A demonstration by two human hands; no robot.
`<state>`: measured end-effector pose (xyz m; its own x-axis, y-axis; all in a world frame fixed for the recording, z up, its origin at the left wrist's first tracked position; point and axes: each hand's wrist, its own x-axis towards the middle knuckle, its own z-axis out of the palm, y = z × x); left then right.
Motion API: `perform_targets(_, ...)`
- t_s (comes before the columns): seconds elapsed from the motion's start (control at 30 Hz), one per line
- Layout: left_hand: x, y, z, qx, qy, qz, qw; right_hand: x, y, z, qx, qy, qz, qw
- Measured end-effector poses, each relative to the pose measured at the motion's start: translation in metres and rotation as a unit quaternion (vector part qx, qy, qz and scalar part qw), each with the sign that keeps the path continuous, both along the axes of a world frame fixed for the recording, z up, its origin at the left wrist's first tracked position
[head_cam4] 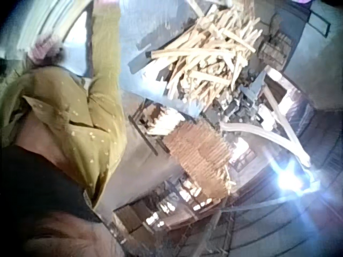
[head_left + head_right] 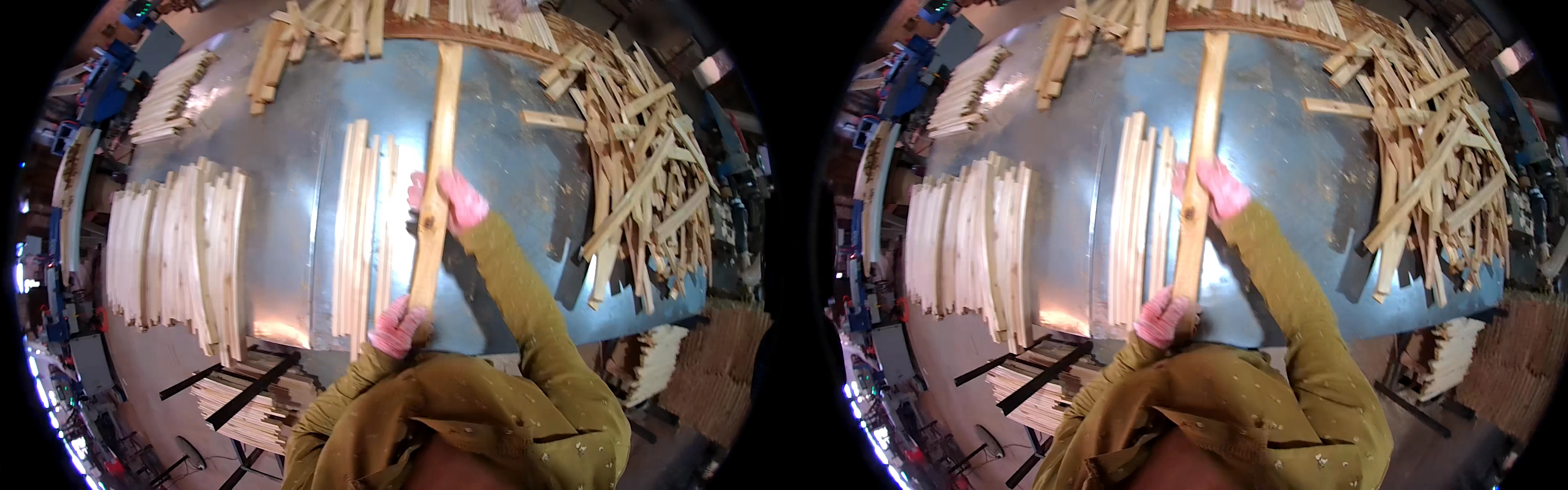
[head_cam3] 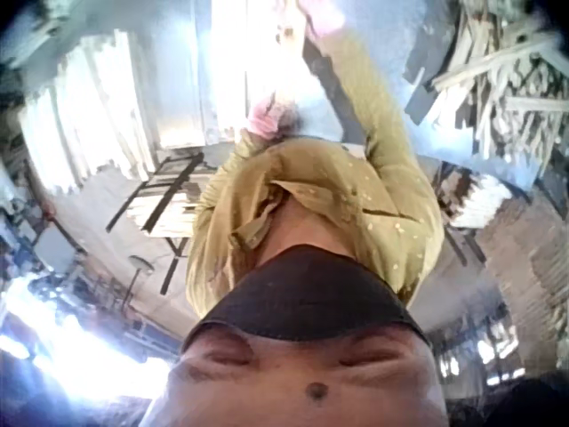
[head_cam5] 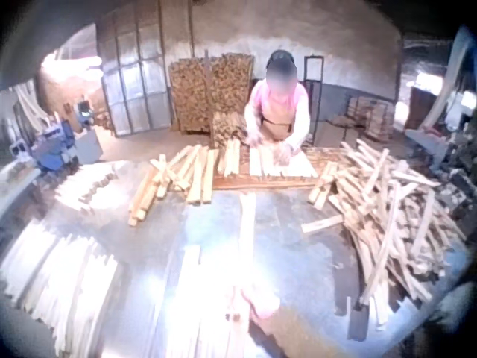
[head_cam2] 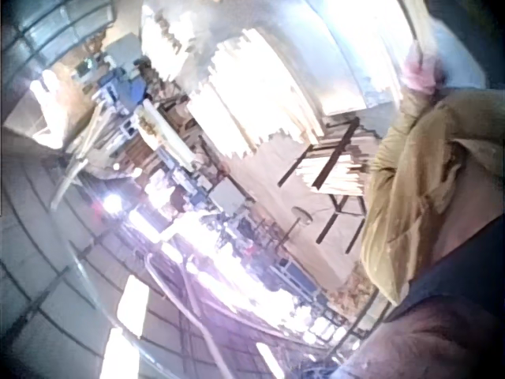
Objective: The person sorts wooden planks on a metal table, picking them up from a disorganized pile and arranging them into neat stacks. The person wears pink gloves and a brown jacket while handling the wood pieces.
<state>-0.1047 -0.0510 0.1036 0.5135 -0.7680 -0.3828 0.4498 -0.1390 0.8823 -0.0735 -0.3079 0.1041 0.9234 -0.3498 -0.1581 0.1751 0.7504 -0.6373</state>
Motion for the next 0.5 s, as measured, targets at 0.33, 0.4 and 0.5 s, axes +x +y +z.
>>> perform_targets(0.33,0.038,0.001,-0.035,-0.048,-0.131,0.23,0.963,0.018,0.097,-0.005,-0.171,0.078,-0.032,0.982)
perform_targets(0.4,0.053,0.017,-0.042,-0.053,-0.112,0.275,0.953,0.097,0.04,-0.007,-0.194,0.03,-0.005,0.98)
perform_targets(0.5,0.087,0.035,-0.033,0.042,-0.197,0.319,0.926,0.212,-0.043,0.056,-0.455,0.259,-0.116,0.844)
